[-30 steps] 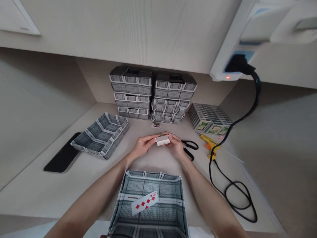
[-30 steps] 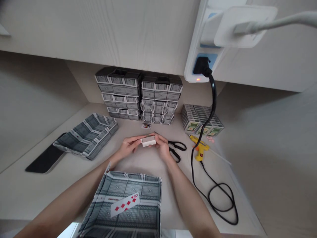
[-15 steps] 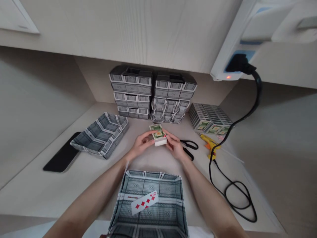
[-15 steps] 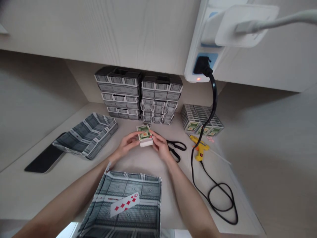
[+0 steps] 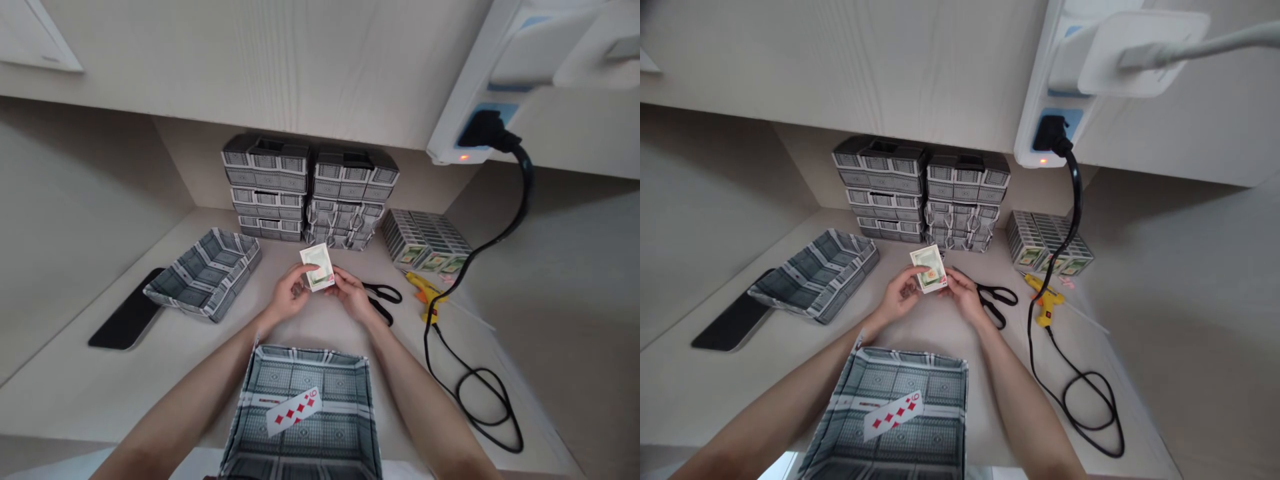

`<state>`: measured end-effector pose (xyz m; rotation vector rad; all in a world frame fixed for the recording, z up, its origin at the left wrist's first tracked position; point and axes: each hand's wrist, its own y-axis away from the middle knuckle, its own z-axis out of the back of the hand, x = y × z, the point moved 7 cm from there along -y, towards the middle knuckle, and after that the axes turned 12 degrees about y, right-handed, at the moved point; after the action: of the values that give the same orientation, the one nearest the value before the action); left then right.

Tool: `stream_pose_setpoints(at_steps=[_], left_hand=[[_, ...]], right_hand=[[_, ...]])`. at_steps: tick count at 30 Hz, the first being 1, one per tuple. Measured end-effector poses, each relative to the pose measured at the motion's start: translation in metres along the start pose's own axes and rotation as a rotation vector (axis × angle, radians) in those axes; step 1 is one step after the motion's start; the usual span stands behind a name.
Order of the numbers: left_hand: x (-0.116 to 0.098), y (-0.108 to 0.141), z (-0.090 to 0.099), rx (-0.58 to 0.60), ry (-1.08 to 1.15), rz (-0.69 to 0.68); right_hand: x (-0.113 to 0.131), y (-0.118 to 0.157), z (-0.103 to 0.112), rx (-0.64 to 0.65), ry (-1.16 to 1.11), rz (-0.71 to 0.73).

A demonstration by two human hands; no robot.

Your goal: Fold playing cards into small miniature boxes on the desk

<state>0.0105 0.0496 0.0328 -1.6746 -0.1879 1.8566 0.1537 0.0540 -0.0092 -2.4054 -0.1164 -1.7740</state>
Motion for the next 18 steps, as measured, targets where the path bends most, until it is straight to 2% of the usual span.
stream_pose_setpoints(at_steps=[5, 11, 18], left_hand=[[-0.002, 0.002, 0.000, 0.018, -0.041, 0.000], [0.004, 0.005, 0.004, -0.132, -0.194, -0.027], [0.003, 0.004, 0.004, -0.151, -0.282, -0.062]], right_hand=[[-0.003, -0.001, 0.005, -0.037, 0.027, 0.013], [-0.001, 0.002, 0.003, -0.054, 0.199, 0.042], [0.006, 0.004, 0.002, -0.095, 0.282, 0.104]])
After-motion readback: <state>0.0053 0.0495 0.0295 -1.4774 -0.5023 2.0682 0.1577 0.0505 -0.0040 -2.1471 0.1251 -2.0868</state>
